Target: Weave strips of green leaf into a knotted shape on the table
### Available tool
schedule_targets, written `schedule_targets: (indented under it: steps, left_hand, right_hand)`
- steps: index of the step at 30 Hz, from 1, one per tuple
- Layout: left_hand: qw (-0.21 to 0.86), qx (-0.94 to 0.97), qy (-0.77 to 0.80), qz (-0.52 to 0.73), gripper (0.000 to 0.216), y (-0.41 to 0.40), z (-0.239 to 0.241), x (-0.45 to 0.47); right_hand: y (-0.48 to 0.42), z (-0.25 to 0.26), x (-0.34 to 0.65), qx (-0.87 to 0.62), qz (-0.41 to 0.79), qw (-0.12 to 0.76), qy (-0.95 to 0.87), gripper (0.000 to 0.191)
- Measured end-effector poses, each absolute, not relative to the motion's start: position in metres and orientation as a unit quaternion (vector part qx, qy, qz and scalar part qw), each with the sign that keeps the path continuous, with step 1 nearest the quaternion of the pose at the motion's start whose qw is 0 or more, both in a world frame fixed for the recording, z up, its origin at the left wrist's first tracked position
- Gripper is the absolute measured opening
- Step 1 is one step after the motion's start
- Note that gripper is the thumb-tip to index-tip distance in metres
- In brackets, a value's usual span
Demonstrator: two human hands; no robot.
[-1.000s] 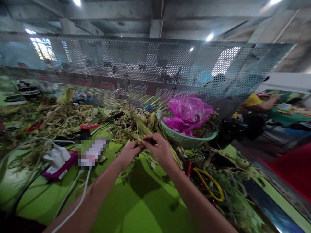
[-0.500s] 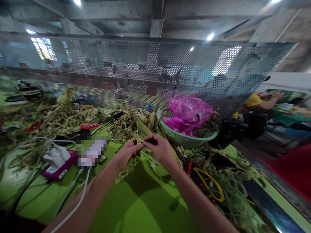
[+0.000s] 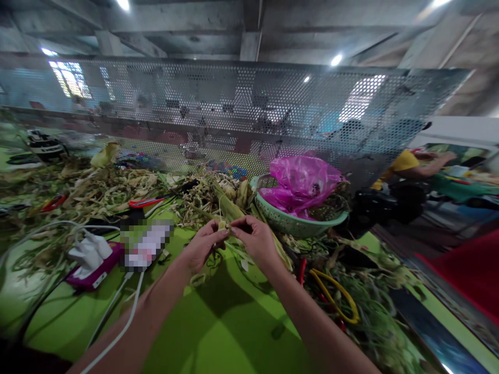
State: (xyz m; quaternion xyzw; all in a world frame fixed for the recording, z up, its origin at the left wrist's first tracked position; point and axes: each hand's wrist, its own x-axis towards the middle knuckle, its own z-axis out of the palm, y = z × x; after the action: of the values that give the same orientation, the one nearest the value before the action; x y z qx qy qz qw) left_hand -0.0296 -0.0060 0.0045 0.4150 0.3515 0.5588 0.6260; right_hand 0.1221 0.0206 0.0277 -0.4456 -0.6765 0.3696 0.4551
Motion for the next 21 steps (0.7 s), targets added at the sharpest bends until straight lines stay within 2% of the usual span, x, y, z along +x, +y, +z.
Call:
schedule_targets:
  steps: [9,15,21]
  left_hand:
    - [0.603,0.439,0.363,0.558,0.029,-0.0024,0.0011,-0.0292]
    - [0.561,0.503,0.381,0.536,0.022,-0.0015,0.0043,-0.0322]
    - [0.538,0.56,0.396,0.49,0.028,0.0021,0.0012,-0.0329]
  right_hand:
    - [0.0195,0.0247,0.121,-0.447,0.368,0.472,-0.665,0.022]
    - [0.0171,0.0292,0.1192,-0.444,0.343,0.469,-0.682,0.018]
    - [0.0152,0.0328,0.1196,-0.445,0.325,0.45,-0.703,0.017]
